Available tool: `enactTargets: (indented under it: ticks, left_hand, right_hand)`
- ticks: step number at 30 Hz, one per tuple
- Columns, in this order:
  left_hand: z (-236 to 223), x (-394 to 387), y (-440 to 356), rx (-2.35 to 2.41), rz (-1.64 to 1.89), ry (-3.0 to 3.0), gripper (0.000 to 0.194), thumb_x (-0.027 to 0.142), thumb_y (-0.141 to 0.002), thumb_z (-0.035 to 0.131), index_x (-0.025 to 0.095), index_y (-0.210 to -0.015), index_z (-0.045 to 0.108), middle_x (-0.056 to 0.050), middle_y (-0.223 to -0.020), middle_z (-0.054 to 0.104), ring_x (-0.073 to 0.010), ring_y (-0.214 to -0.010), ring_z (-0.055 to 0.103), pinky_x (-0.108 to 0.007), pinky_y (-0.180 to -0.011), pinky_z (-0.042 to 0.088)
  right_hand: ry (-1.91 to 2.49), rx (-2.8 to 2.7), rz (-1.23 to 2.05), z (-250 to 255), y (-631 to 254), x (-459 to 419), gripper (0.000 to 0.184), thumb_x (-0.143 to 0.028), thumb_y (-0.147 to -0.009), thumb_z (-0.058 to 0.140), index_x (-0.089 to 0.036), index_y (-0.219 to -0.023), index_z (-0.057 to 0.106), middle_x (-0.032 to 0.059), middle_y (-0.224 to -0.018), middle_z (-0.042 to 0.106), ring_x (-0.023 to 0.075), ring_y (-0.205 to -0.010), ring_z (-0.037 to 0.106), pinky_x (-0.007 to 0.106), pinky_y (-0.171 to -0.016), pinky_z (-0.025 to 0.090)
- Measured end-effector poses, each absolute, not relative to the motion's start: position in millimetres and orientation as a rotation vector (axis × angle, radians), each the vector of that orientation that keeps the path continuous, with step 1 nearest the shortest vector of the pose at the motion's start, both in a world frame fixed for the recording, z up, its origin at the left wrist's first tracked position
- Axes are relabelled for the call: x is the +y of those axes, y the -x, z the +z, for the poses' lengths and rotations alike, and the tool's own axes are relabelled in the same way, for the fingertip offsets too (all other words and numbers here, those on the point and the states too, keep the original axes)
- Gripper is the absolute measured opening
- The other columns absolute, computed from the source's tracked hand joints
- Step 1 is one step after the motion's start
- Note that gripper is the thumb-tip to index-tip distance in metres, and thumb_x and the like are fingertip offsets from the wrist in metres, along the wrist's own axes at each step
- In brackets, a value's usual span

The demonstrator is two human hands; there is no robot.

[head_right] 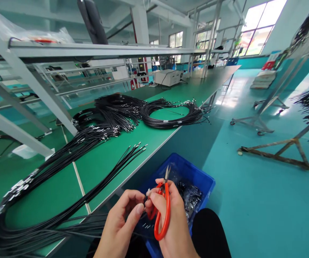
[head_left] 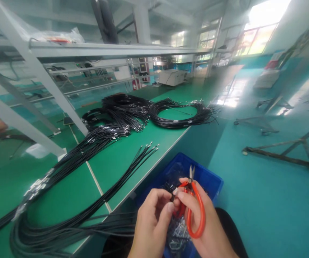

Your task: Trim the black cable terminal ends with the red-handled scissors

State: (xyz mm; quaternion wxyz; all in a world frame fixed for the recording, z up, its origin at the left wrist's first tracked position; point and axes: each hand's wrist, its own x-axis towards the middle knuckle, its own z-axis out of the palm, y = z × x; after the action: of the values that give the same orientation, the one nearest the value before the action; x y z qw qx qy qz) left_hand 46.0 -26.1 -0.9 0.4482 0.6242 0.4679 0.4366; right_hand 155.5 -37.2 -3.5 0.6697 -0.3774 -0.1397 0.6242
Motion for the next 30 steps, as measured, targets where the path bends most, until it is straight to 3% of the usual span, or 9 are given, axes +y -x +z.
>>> enactTargets:
  ticks: [3, 7, 14, 24, 27, 30]
  left_hand:
    - [10, -24, -50, 1.174, 1.100, -1.524, 0.015, 0.032, -0.077, 0.059, 0.019, -0.084, 0.058, 0.000, -0.071, 0.056, -0.0143, -0.060, 0.053, -0.023, -0.055, 0.044]
    - [14, -16, -48, 1.114, 1.082, -1.359, 0.012, 0.027, -0.076, 0.062, 0.017, -0.070, 0.057, 0.000, -0.064, 0.055, -0.0129, -0.054, 0.053, -0.023, -0.052, 0.044]
    - [10, -11, -36, 0.814, 0.991, -1.050, 0.012, 0.021, -0.080, 0.060, 0.012, -0.072, 0.060, -0.002, -0.060, 0.062, -0.0111, -0.056, 0.052, -0.023, -0.058, 0.041]
    - [6, -8, -37, 0.729, 1.001, -0.969, 0.011, 0.022, -0.078, 0.061, 0.015, -0.074, 0.054, 0.000, -0.063, 0.057, -0.0104, -0.056, 0.050, -0.022, -0.056, 0.039]
    - [4, -7, -33, 0.815, 1.014, -1.048, 0.010, 0.023, -0.079, 0.058, 0.016, -0.074, 0.054, 0.001, -0.065, 0.055, -0.0112, -0.059, 0.051, -0.023, -0.058, 0.043]
    - [4, -9, -27, 1.081, 1.109, -1.391, 0.006, 0.019, -0.080, 0.054, 0.018, -0.086, 0.057, -0.001, -0.074, 0.055, -0.0136, -0.066, 0.054, -0.024, -0.063, 0.046]
  right_hand:
    - [0.889, -0.355, 1.379, 1, -148, -38, 0.029, -0.022, -0.072, 0.070, -0.024, -0.095, 0.051, -0.0046, -0.069, 0.058, 0.0095, -0.057, 0.052, 0.018, -0.052, 0.041]
    - [0.913, -0.386, 1.377, 3, -144, -38, 0.035, -0.023, -0.066, 0.075, -0.024, -0.092, 0.051, -0.0062, -0.064, 0.055, 0.0091, -0.051, 0.048, 0.019, -0.047, 0.037]
    - [0.810, -0.394, 1.459, -1, -147, -39, 0.029, -0.019, -0.073, 0.067, -0.023, -0.094, 0.048, -0.0045, -0.066, 0.056, 0.0125, -0.058, 0.055, 0.023, -0.057, 0.045]
    - [0.758, -0.364, 1.494, -3, -146, -38, 0.022, -0.017, -0.078, 0.061, -0.021, -0.097, 0.050, -0.0025, -0.066, 0.058, 0.0131, -0.058, 0.055, 0.024, -0.055, 0.044]
    - [0.737, -0.300, 1.530, -5, -147, -36, 0.020, -0.016, -0.080, 0.060, -0.021, -0.096, 0.051, -0.0020, -0.066, 0.059, 0.0126, -0.059, 0.055, 0.023, -0.056, 0.045]
    - [0.770, -0.259, 1.523, -5, -147, -35, 0.021, -0.017, -0.078, 0.063, -0.021, -0.095, 0.052, -0.0021, -0.068, 0.059, 0.0121, -0.060, 0.056, 0.022, -0.056, 0.046]
